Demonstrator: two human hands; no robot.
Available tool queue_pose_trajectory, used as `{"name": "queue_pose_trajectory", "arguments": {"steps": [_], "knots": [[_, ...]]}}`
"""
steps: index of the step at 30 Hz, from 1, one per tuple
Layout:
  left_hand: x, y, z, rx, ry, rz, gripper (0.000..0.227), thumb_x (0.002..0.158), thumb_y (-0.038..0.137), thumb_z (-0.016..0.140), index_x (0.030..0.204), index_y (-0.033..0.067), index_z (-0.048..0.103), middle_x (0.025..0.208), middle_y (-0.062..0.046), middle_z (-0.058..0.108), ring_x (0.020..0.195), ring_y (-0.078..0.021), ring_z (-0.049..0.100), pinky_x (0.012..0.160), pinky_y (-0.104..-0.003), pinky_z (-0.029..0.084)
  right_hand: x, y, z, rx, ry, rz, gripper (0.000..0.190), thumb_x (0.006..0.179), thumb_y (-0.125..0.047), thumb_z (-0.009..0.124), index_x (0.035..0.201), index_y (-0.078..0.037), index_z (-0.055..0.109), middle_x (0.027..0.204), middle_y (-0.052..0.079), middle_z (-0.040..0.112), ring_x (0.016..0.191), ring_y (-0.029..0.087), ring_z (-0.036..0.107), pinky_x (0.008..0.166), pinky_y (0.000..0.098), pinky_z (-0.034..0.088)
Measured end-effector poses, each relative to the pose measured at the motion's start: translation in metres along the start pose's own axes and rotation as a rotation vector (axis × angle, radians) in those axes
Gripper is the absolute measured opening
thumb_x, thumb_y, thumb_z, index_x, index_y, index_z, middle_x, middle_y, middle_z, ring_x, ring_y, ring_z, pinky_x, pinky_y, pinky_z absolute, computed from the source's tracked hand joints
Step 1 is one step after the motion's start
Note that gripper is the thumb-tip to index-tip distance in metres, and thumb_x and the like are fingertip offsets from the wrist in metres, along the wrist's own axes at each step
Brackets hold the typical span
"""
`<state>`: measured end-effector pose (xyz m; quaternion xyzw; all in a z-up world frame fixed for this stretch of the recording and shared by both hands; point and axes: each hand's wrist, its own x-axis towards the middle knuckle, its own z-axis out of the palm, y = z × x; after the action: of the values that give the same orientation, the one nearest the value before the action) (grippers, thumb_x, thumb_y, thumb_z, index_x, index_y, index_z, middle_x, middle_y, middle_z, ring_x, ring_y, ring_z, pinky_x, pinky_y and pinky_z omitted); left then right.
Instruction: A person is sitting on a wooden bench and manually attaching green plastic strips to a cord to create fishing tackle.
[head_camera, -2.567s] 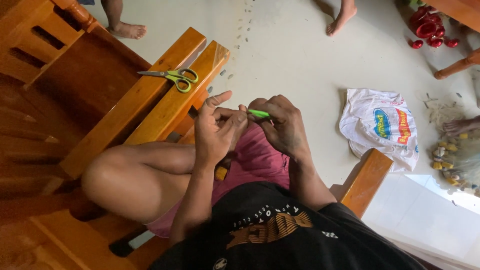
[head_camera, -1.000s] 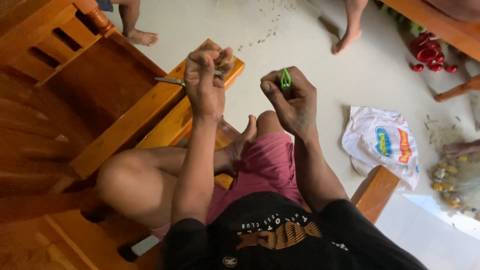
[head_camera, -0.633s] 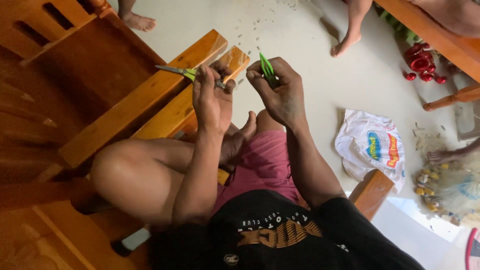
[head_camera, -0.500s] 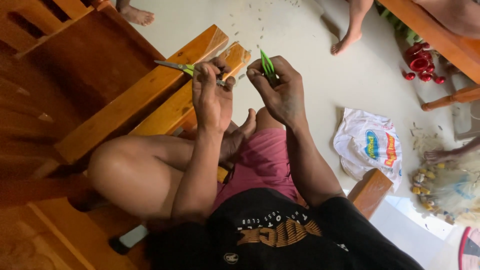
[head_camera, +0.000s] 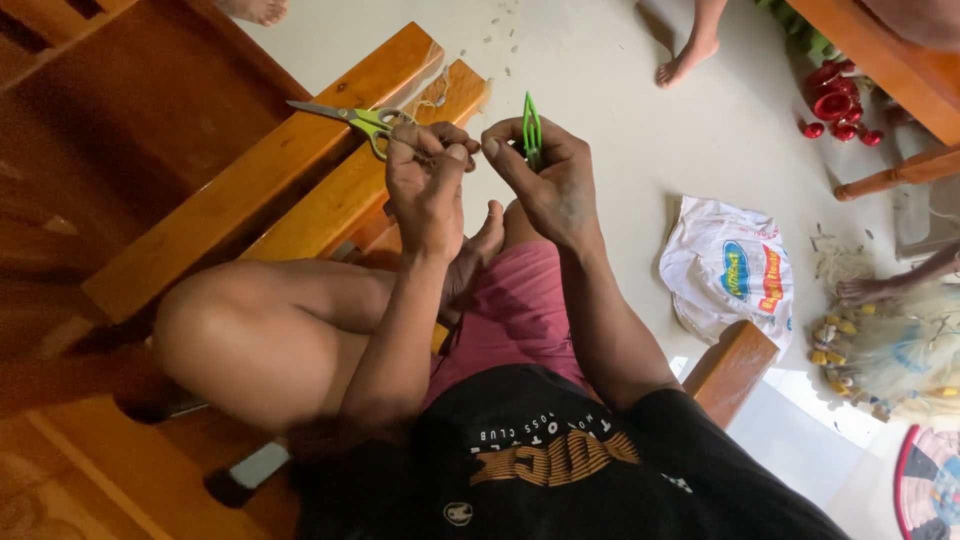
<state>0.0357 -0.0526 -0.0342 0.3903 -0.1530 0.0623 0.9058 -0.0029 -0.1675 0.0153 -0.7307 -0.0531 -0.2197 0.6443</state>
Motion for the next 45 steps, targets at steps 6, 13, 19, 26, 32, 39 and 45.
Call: {"name": "queue_pose_trajectory", "arguments": {"steps": [6, 13, 19, 26, 32, 39, 45], "knots": [[-0.002, 0.008, 0.005, 0.156, -0.008, 0.056, 0.025, 0.085, -0.003, 0.062, 0.088, 0.0129, 0.044, 0.091, -0.010, 0.059, 0.088, -0.0176, 0.062, 0.071, -0.026, 0.048, -0.006, 0.008, -0.001, 0.037, -0.005, 0.058, 0.005, 0.092, -0.003, 0.073, 0.096, -0.001, 0.074, 0.081, 0.005, 0.064, 0.074, 0.007, 0.053, 0.066, 0.0200, 0.048], [-0.004, 0.020, 0.010, 0.238, -0.042, 0.105, 0.025, 0.086, -0.007, 0.059, 0.088, 0.0115, 0.043, 0.087, -0.009, 0.060, 0.087, -0.0146, 0.061, 0.074, -0.026, 0.050, -0.007, -0.002, -0.001, 0.070, -0.028, 0.054, 0.006, 0.092, -0.007, 0.075, 0.094, -0.001, 0.073, 0.079, 0.004, 0.064, 0.077, 0.008, 0.056, 0.074, 0.0232, 0.049], [-0.004, 0.016, 0.006, 0.254, -0.070, 0.136, 0.027, 0.085, -0.008, 0.061, 0.088, 0.0106, 0.042, 0.087, -0.010, 0.061, 0.087, -0.0147, 0.062, 0.076, -0.027, 0.052, -0.006, -0.008, 0.000, 0.076, -0.041, 0.028, 0.006, 0.093, -0.006, 0.075, 0.092, -0.001, 0.072, 0.079, 0.006, 0.064, 0.078, 0.009, 0.057, 0.075, 0.0246, 0.051], [-0.003, 0.019, 0.005, 0.265, -0.103, 0.155, 0.025, 0.087, -0.005, 0.064, 0.087, 0.0097, 0.043, 0.087, -0.012, 0.063, 0.088, -0.0138, 0.063, 0.079, -0.028, 0.053, -0.006, -0.006, -0.001, 0.087, -0.042, -0.003, 0.006, 0.092, -0.005, 0.075, 0.091, 0.000, 0.072, 0.078, 0.006, 0.064, 0.078, 0.010, 0.059, 0.075, 0.0252, 0.051], [-0.004, 0.017, 0.002, 0.264, -0.122, 0.153, 0.025, 0.088, -0.002, 0.066, 0.087, 0.0093, 0.043, 0.087, -0.012, 0.064, 0.087, -0.0132, 0.062, 0.078, -0.028, 0.053, -0.006, -0.007, -0.002, 0.093, -0.034, 0.004, 0.006, 0.092, -0.004, 0.075, 0.090, 0.001, 0.072, 0.077, 0.007, 0.064, 0.077, 0.010, 0.059, 0.074, 0.0253, 0.052], [-0.004, 0.017, 0.002, 0.271, -0.103, 0.142, 0.028, 0.085, -0.008, 0.064, 0.086, 0.0094, 0.042, 0.086, -0.012, 0.063, 0.086, -0.0121, 0.061, 0.076, -0.026, 0.051, -0.007, -0.006, 0.000, 0.076, -0.025, -0.010, 0.004, 0.091, -0.002, 0.075, 0.091, 0.001, 0.072, 0.074, 0.006, 0.062, 0.071, 0.008, 0.056, 0.064, 0.0217, 0.050], [-0.001, 0.014, 0.005, 0.246, -0.066, 0.140, 0.029, 0.083, -0.011, 0.061, 0.086, 0.0102, 0.041, 0.086, -0.012, 0.062, 0.083, -0.0142, 0.061, 0.074, -0.027, 0.052, -0.013, -0.024, -0.001, 0.035, -0.047, -0.060, 0.012, 0.091, -0.001, 0.077, 0.101, 0.002, 0.072, 0.072, 0.010, 0.059, 0.065, 0.011, 0.058, 0.061, 0.0214, 0.050]]}}
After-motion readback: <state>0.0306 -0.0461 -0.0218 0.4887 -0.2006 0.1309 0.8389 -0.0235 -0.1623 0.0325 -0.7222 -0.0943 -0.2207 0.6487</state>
